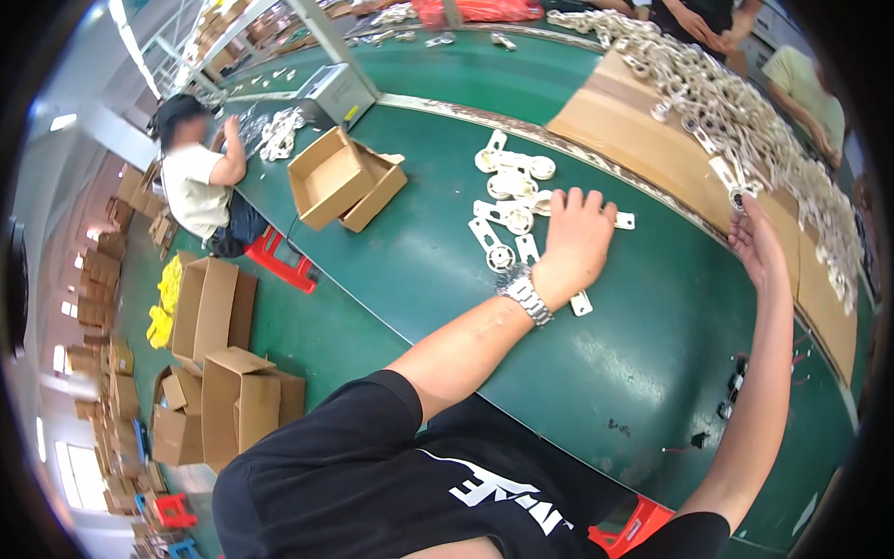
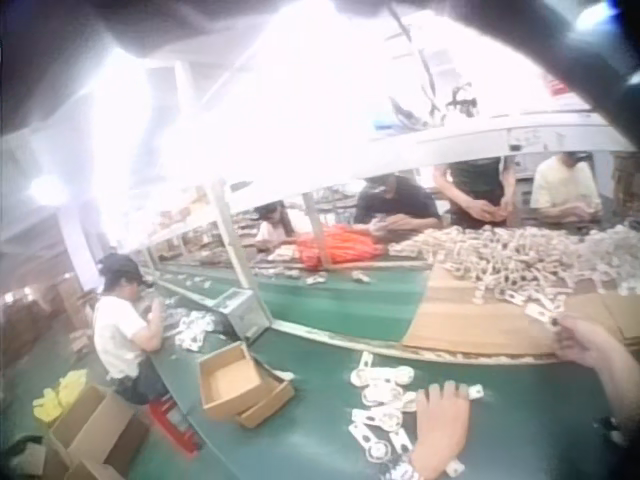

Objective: Assembling small electronic units by inserting small motors with attached wires into plastic housings.

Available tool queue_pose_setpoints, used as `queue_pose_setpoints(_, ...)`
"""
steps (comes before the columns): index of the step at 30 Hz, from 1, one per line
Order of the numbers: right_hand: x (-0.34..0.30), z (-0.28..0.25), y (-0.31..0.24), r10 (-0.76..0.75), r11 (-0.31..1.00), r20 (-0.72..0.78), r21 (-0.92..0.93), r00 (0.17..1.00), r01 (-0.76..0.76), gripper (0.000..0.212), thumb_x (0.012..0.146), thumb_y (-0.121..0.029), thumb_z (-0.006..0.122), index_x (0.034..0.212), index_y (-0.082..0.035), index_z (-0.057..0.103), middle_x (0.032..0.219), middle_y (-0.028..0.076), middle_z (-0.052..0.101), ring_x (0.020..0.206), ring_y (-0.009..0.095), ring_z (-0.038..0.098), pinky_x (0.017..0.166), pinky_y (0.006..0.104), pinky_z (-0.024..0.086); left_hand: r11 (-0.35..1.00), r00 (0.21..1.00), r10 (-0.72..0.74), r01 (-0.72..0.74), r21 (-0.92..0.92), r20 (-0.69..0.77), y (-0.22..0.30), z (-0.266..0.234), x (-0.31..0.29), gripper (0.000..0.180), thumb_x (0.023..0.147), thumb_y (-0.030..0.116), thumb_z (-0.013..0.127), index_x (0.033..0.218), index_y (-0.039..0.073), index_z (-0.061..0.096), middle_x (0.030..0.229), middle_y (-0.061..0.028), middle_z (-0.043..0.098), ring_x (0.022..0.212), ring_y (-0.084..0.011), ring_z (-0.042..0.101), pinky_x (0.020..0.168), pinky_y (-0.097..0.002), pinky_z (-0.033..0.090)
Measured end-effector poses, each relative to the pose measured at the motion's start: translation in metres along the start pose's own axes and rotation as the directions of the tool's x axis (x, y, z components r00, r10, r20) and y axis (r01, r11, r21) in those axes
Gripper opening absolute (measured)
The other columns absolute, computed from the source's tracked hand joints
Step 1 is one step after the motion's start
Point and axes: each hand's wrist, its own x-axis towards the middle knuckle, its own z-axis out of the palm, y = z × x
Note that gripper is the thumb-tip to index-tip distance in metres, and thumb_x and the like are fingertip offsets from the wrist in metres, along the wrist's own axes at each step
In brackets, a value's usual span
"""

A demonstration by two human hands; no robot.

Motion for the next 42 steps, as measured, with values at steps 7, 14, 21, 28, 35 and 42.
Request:
queue_pose_setpoints(7,-0.117,-0.012,0.024,-0.533,0.442,0.224,-0.749,0.816,0.494,0.031,0.106,-0.019,0.062,0.126,0.004,0.064,0.095,0.007,0.068,0.081,0.012,0.058,0.075,0.0303,0.049,0.887,0.972,-0.084,-0.027,-0.46,-0.218,0.005,-0.02,0.001,0.054,0.067,-0.011,0.067,0.12,-0.005,0.058,0.115,-0.0193,0.054,0.104,-0.0389,0.052,0.091,-0.0434,0.05)
queue_pose_setpoints(14,-0.344,-0.005,0.088,-0.322,-0.023,-0.144,-0.987,0.936,-0.159,0.055,0.106,-0.043,0.057,0.139,0.001,0.053,0.102,0.031,0.071,0.094,0.052,0.068,0.078,0.0563,0.052,0.271,0.993,-0.105,0.073,-0.96,0.046,0.047,-0.016,-0.001,0.029,0.096,-0.002,0.061,0.124,-0.002,0.053,0.117,-0.0199,0.053,0.111,-0.0388,0.055,0.098,-0.0438,0.046)
queue_pose_setpoints(21,-0.3,0.03,0.144,-0.571,-0.1,0.071,-0.995,0.818,0.016,0.027,0.108,-0.028,0.055,0.116,-0.002,0.055,0.103,0.022,0.067,0.085,0.043,0.066,0.07,0.0529,0.05,0.118,0.97,-0.093,0.237,-0.964,0.227,0.073,0.009,-0.015,0.024,0.096,0.004,0.065,0.115,-0.002,0.051,0.111,-0.0179,0.053,0.1,-0.0344,0.057,0.089,-0.0433,0.047)
queue_pose_setpoints(28,-0.229,0.066,0.109,-0.707,-0.043,-0.033,-0.995,0.706,-0.09,0.033,0.109,-0.033,0.055,0.116,-0.001,0.052,0.102,0.023,0.066,0.083,0.046,0.066,0.065,0.053,0.051,0.138,0.965,-0.237,0.145,-0.98,0.11,0.076,0.027,-0.003,0.025,0.095,0.004,0.066,0.113,-0.002,0.05,0.109,-0.0196,0.054,0.1,-0.0369,0.057,0.089,-0.0443,0.047)
queue_pose_setpoints(35,-0.156,0.03,0.098,-0.565,0.02,0.102,-0.99,0.819,0.137,0.022,0.103,-0.021,0.06,0.111,-0.002,0.053,0.089,0.026,0.068,0.082,0.05,0.065,0.066,0.0552,0.05,0.262,0.984,-0.178,0.064,-0.963,0.016,0.082,0.034,0.002,0.027,0.095,0.004,0.066,0.118,-0.002,0.052,0.112,-0.0197,0.056,0.098,-0.0372,0.059,0.087,-0.0432,0.049)
queue_pose_setpoints(42,-0.131,-0.004,0.097,-0.365,0.457,-0.02,-0.875,0.931,0.16,0.018,0.099,-0.014,0.068,0.108,-0.003,0.056,0.069,0.006,0.057,0.056,0.012,0.054,0.054,0.0375,0.049,0.114,0.98,-0.141,0.16,-0.981,0.143,0.079,0.02,0.0,0.025,0.095,0.005,0.067,0.112,-0.002,0.05,0.107,-0.0185,0.057,0.098,-0.0323,0.058,0.088,-0.0428,0.049)
